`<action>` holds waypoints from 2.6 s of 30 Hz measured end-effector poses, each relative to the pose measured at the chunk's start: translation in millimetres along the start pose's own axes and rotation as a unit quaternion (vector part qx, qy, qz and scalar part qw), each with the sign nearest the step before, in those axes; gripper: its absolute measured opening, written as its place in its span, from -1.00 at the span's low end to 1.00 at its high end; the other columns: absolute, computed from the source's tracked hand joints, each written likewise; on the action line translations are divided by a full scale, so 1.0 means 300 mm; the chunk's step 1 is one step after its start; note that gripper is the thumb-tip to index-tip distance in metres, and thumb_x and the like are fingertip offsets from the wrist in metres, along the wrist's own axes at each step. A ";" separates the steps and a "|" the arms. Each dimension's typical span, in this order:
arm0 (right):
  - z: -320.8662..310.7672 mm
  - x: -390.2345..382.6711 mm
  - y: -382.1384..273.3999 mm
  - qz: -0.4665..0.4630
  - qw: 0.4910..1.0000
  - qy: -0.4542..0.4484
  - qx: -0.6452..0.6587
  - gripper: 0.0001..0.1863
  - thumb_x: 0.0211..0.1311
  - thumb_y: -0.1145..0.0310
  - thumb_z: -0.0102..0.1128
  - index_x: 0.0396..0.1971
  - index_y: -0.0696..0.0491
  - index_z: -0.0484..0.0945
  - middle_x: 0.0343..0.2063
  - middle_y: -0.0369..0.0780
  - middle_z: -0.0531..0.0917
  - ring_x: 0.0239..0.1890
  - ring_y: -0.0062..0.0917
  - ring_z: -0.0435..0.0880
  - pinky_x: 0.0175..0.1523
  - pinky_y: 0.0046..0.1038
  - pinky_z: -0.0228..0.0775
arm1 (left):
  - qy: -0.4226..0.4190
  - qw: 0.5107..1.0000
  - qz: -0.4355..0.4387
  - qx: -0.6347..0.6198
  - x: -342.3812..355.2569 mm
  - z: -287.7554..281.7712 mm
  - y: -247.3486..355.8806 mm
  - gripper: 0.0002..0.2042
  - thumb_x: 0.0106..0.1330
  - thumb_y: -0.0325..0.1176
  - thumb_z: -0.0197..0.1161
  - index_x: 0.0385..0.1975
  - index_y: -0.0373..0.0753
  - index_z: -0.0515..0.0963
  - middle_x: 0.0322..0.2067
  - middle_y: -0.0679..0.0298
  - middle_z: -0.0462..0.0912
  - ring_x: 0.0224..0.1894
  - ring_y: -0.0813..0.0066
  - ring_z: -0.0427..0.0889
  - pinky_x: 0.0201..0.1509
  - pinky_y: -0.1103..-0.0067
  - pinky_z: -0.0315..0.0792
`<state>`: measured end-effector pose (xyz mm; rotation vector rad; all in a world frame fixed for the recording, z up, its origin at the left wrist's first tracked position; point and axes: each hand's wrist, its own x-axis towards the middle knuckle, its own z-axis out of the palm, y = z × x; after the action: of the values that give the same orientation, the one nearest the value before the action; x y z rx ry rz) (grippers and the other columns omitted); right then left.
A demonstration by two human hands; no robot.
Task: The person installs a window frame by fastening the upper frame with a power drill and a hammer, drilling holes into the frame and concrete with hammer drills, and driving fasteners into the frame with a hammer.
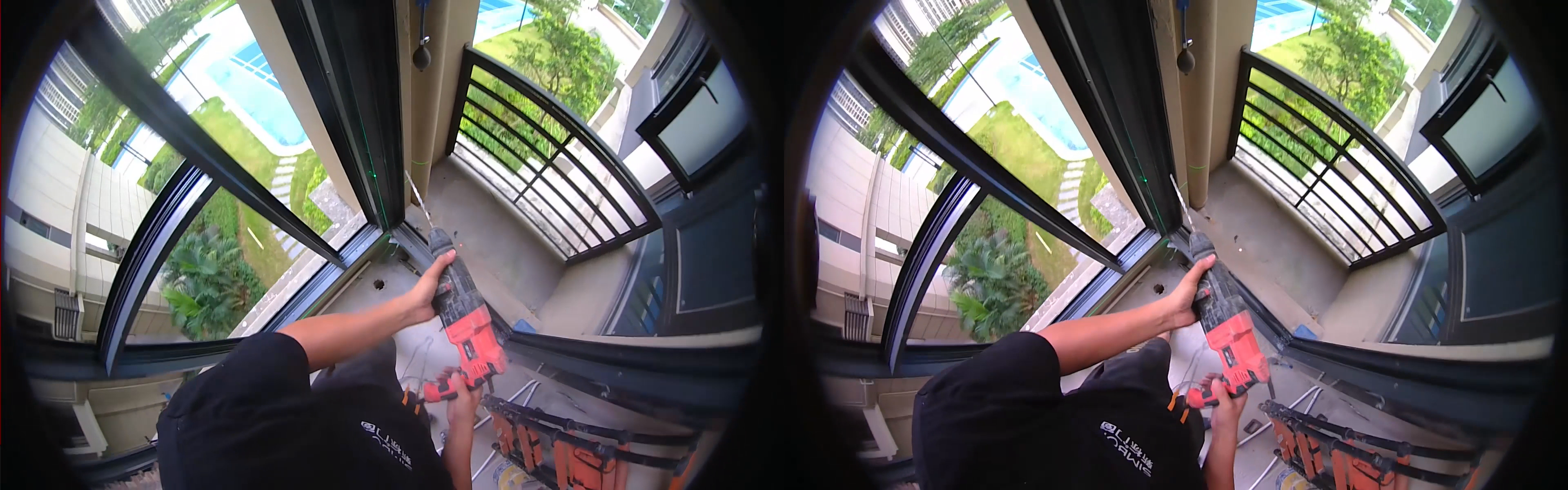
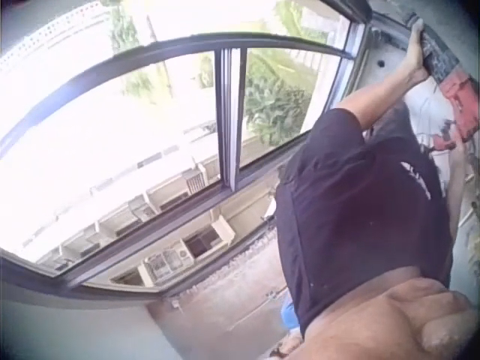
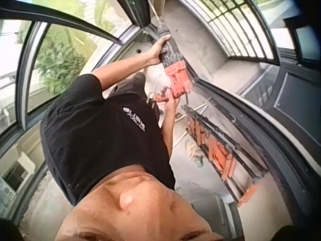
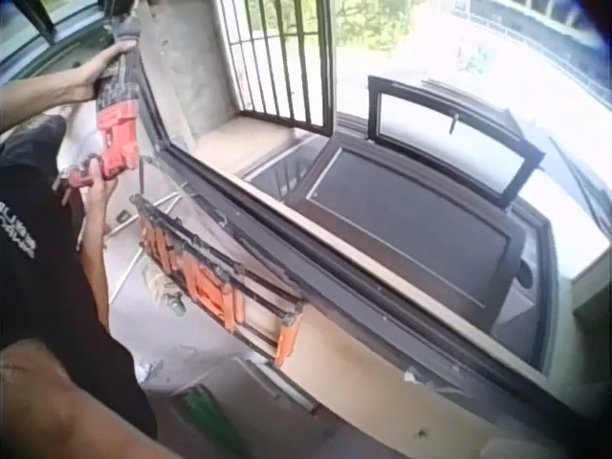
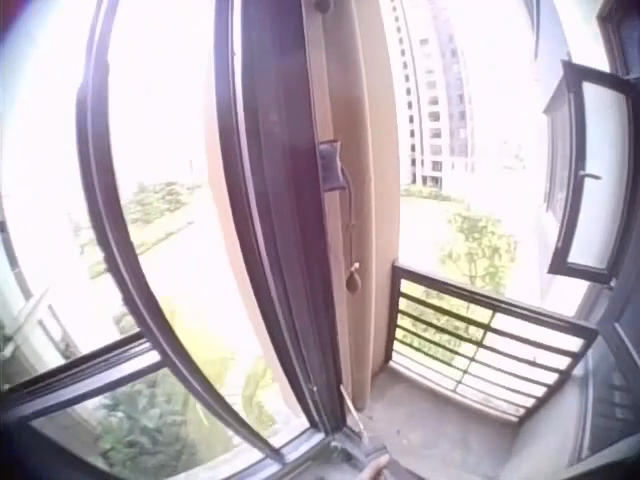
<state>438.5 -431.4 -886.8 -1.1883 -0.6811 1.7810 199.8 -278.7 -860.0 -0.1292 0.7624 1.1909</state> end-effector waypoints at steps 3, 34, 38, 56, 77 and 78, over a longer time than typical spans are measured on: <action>0.149 0.158 0.049 0.042 0.998 0.011 0.037 -0.61 0.32 0.49 0.34 0.09 0.24 0.50 -0.21 -0.11 0.73 -0.28 -0.31 0.78 -0.12 -0.29 0.70 | 0.030 1.000 -0.008 0.000 0.078 -0.077 0.180 -0.48 0.32 0.20 0.33 -0.10 -0.21 0.68 -0.17 0.16 0.80 -0.15 0.26 0.79 0.18 0.32 0.61; 0.155 0.565 -0.054 0.123 0.985 -0.124 -0.004 -0.72 0.25 0.58 0.33 -0.05 0.23 0.55 -0.36 -0.15 0.70 -0.29 -0.30 0.77 -0.03 -0.21 0.68 | 0.089 0.994 0.052 -0.044 0.259 -0.139 0.335 -0.51 0.40 0.15 0.30 0.04 -0.15 0.64 -0.11 0.30 0.79 -0.11 0.44 0.78 0.17 0.40 0.60; 0.177 0.608 -0.085 0.122 0.985 -0.118 -0.011 -0.75 0.29 0.54 0.32 -0.07 0.23 0.56 -0.42 -0.14 0.69 -0.38 -0.34 0.74 -0.14 -0.28 0.66 | 0.104 0.993 0.056 -0.023 0.275 -0.128 0.338 -0.49 0.37 0.14 0.33 0.06 -0.18 0.64 -0.09 0.31 0.79 -0.11 0.43 0.78 0.17 0.41 0.60; 0.169 0.682 -0.062 0.098 0.986 -0.125 -0.046 -0.81 0.31 0.56 0.28 -0.12 0.20 0.53 -0.46 -0.20 0.67 -0.49 -0.46 0.68 -0.27 -0.37 0.62 | 0.170 0.978 0.090 -0.077 0.292 -0.121 0.332 -0.46 0.37 0.17 0.33 0.06 -0.19 0.63 -0.09 0.21 0.78 -0.06 0.32 0.76 0.22 0.34 0.57; 0.182 0.659 -0.037 0.058 0.990 -0.067 -0.109 -0.59 0.26 0.55 0.42 0.10 0.20 0.58 -0.04 -0.25 0.71 -0.02 -0.50 0.69 0.16 -0.44 0.49 | 0.219 0.959 0.178 -0.005 0.186 0.094 0.040 -0.57 0.42 -0.29 0.42 0.18 -0.21 0.41 -0.03 0.29 0.64 -0.04 0.47 0.67 0.00 0.47 0.61; 0.188 0.662 -0.041 0.041 0.990 -0.072 -0.116 -0.59 0.25 0.55 0.43 0.09 0.20 0.58 -0.05 -0.25 0.71 -0.02 -0.51 0.69 0.16 -0.44 0.50 | 0.220 0.957 0.190 -0.009 0.191 0.090 0.036 -0.56 0.41 -0.26 0.42 0.18 -0.21 0.41 -0.03 0.29 0.64 -0.05 0.48 0.66 -0.02 0.48 0.61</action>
<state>357.1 -249.8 -943.1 -1.2643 -0.9572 1.9093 212.0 -216.5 -870.7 -0.2785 1.2051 1.5607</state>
